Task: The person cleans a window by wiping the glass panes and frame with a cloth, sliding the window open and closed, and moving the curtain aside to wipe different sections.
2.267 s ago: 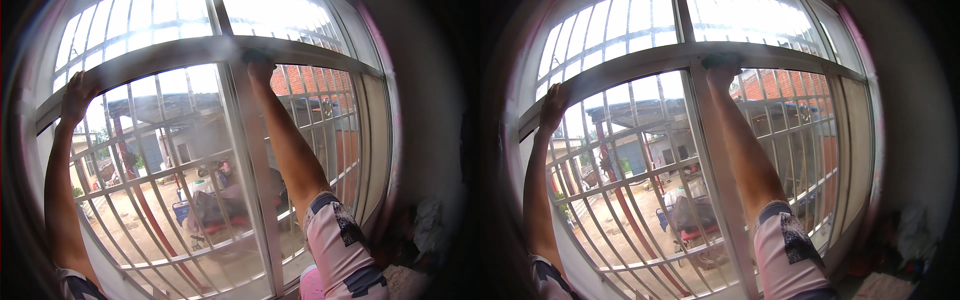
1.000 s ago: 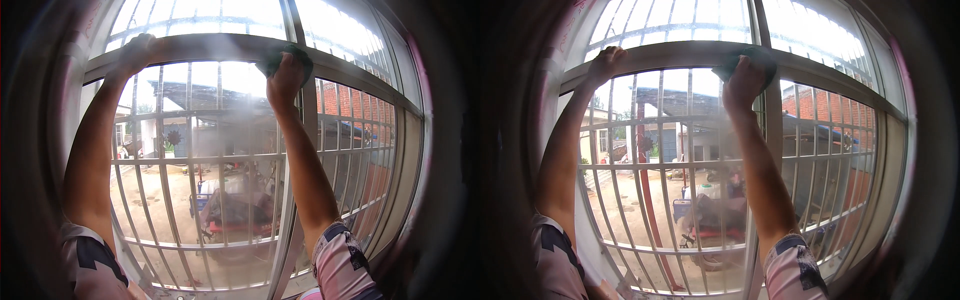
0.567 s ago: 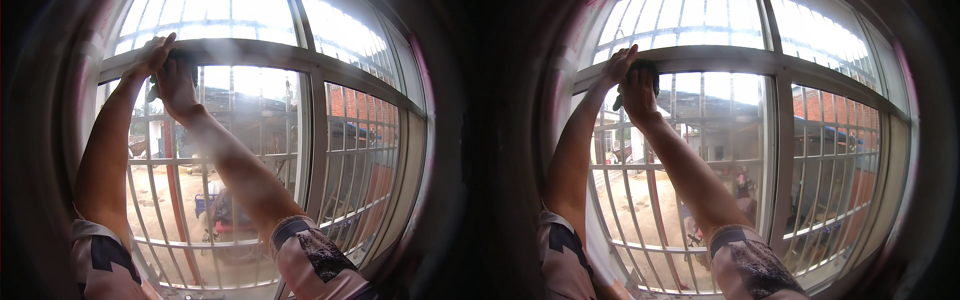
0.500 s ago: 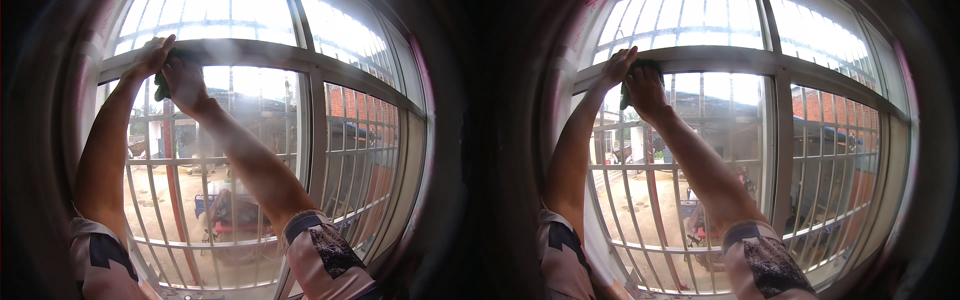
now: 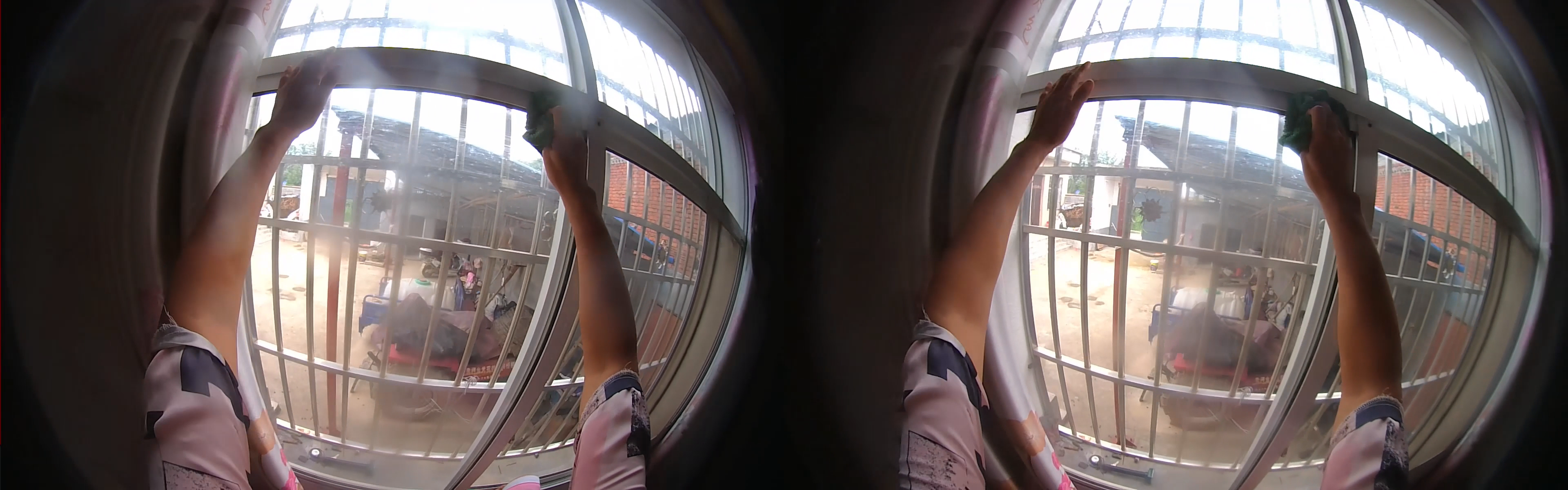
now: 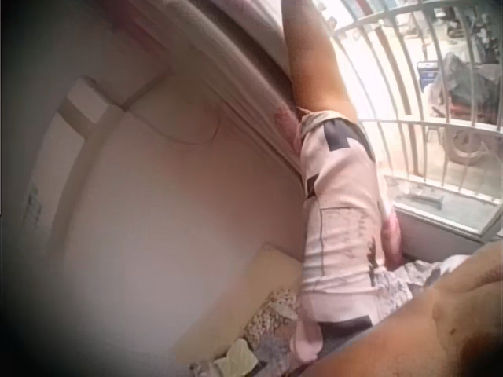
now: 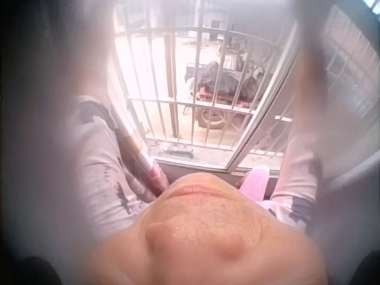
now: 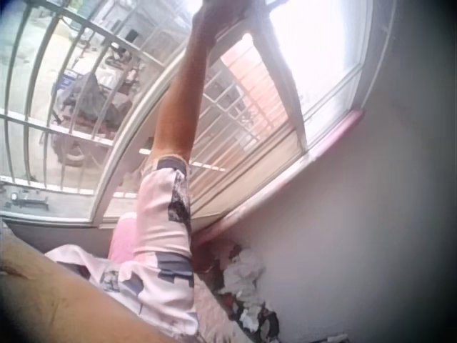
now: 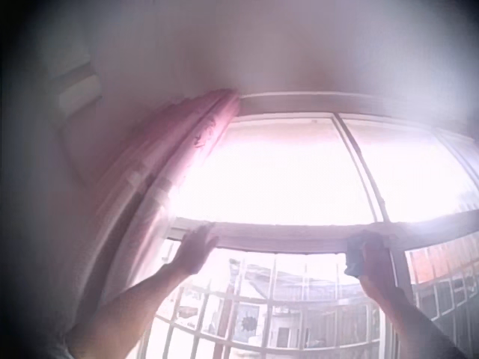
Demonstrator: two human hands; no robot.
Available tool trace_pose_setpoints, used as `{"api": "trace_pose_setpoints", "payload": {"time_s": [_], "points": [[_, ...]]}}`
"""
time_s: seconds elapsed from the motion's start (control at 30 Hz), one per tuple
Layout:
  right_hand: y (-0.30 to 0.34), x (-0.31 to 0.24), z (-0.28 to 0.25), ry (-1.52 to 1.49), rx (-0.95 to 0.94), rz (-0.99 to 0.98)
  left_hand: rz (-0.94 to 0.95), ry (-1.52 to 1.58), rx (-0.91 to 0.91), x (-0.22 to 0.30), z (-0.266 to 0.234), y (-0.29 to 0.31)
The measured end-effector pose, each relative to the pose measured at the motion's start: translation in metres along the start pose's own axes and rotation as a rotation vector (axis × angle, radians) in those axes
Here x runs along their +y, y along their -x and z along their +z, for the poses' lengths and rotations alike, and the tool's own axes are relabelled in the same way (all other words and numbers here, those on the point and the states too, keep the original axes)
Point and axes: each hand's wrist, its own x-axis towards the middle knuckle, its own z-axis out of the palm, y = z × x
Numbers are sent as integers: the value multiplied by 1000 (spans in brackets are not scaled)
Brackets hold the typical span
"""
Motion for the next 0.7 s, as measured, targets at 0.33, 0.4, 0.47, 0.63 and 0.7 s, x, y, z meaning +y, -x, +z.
{"api": "trace_pose_setpoints", "payload": {"time_s": [0.33,0.4,0.47,0.63,0.7], "points": [[-2,-5,13,-11,96,-9,-319,-191,73,-204,-195,105],[-7,-14,30,-9,136,70,-302,-504,49,-214,-216,114],[-12,-19,42,28,74,53,-206,-644,-61,-181,-202,126],[-44,-81,89,54,-38,12,-20,-732,-659,-82,-175,188],[-77,-91,60,-727,-534,230,3,-641,-761,-49,-181,210]]}}
